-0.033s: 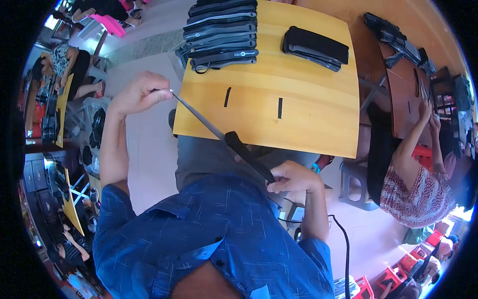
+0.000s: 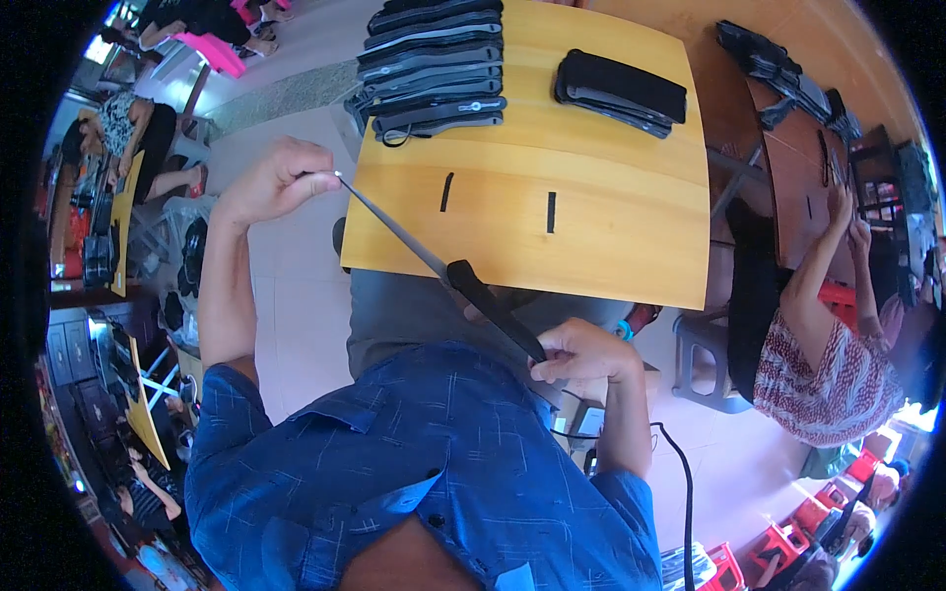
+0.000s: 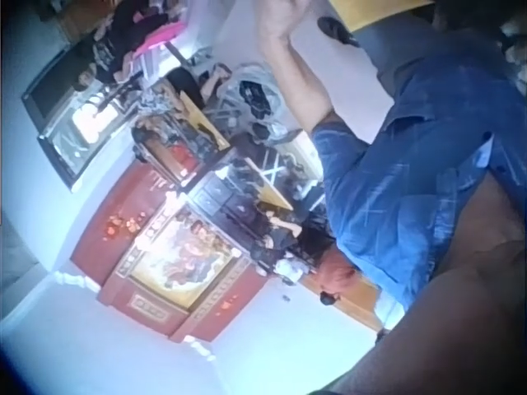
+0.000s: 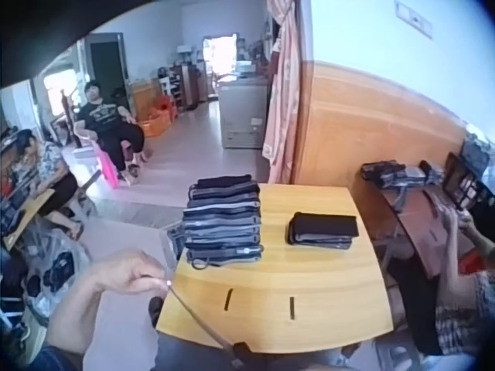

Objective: Assembling black textile straps with plastic buckles and fasteners at a workbench.

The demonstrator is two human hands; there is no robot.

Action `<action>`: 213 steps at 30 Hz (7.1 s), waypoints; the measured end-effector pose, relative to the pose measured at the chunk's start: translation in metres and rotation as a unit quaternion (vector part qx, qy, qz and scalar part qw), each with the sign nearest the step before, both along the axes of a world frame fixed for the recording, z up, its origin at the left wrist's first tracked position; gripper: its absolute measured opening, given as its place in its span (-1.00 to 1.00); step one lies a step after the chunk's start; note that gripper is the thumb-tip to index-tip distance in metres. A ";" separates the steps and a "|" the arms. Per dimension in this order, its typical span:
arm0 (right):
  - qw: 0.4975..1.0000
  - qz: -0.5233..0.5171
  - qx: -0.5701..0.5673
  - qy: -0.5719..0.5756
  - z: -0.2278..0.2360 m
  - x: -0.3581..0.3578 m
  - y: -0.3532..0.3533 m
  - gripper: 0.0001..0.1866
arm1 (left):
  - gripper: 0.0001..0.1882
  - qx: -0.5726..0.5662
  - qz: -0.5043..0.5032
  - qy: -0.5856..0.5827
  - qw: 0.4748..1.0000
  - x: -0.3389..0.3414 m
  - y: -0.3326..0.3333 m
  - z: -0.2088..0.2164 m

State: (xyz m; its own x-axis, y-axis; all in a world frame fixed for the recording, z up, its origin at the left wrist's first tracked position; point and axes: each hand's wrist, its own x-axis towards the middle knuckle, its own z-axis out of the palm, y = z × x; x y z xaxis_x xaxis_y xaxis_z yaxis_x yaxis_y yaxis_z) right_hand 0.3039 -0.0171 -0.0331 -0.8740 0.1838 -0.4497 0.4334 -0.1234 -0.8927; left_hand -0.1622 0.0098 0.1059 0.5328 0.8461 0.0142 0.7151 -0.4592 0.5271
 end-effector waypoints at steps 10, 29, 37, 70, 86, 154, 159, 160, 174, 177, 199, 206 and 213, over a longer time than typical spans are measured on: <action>0.986 -0.132 -0.068 -0.078 0.009 0.062 -0.018 -0.77 | -0.60 0.038 -0.086 0.058 0.994 0.058 0.046 0.021; 0.849 -0.444 -0.154 0.241 -0.052 0.078 -0.049 -0.61 | -0.64 0.015 -0.111 -0.178 0.978 0.215 0.136 0.018; 0.827 -0.493 -0.139 0.231 -0.050 0.083 -0.061 -0.63 | -0.54 -0.340 0.052 -0.036 0.938 0.237 0.193 -0.139; 0.959 -0.196 -0.166 0.118 0.021 -0.105 -0.008 -0.45 | -0.78 0.166 0.189 -0.272 0.929 0.128 -0.075 -0.121; 0.756 -0.599 -0.182 0.190 -0.033 -0.022 0.242 -0.76 | -0.76 0.066 0.291 -0.331 0.895 0.063 -0.128 -0.154; 0.829 -0.282 0.480 0.046 -0.026 -0.169 0.002 -0.80 | -0.90 0.050 0.334 -0.171 0.926 0.125 -0.117 -0.177; 0.819 -0.281 0.496 0.065 -0.026 -0.170 0.001 -0.84 | -0.90 0.042 0.339 -0.166 0.925 0.127 -0.118 -0.177; 0.820 -0.277 0.496 0.066 -0.027 -0.170 0.000 -0.85 | -0.90 0.043 0.343 -0.163 0.924 0.128 -0.118 -0.176; 0.820 -0.284 0.493 0.063 -0.027 -0.172 -0.001 -0.89 | -0.63 -0.007 0.391 -0.130 0.911 0.137 -0.115 -0.168; 0.825 -0.284 0.484 0.063 -0.027 -0.171 0.001 -0.90 | -0.63 -0.013 0.394 -0.109 0.913 0.138 -0.114 -0.166; 0.842 -0.269 0.464 0.061 -0.025 -0.172 0.004 -0.88 | -0.64 -0.049 0.384 -0.061 0.920 0.129 -0.109 -0.156; 0.845 -0.263 0.462 0.060 -0.026 -0.171 0.005 -0.88 | -0.64 -0.050 0.394 -0.064 0.915 0.127 -0.110 -0.155; 0.848 -0.269 0.451 0.064 -0.027 -0.170 0.003 -0.91 | -0.65 0.001 0.402 -0.073 0.913 0.127 -0.114 -0.160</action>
State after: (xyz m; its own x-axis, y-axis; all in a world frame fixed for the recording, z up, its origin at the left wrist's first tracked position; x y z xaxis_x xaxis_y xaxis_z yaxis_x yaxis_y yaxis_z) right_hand 0.1337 -0.0139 -0.0596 -0.5855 0.7907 0.1786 0.4236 0.4863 -0.7642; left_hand -0.0349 -0.1043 -0.0543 -0.2685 0.9625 0.0375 0.7438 0.1824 0.6431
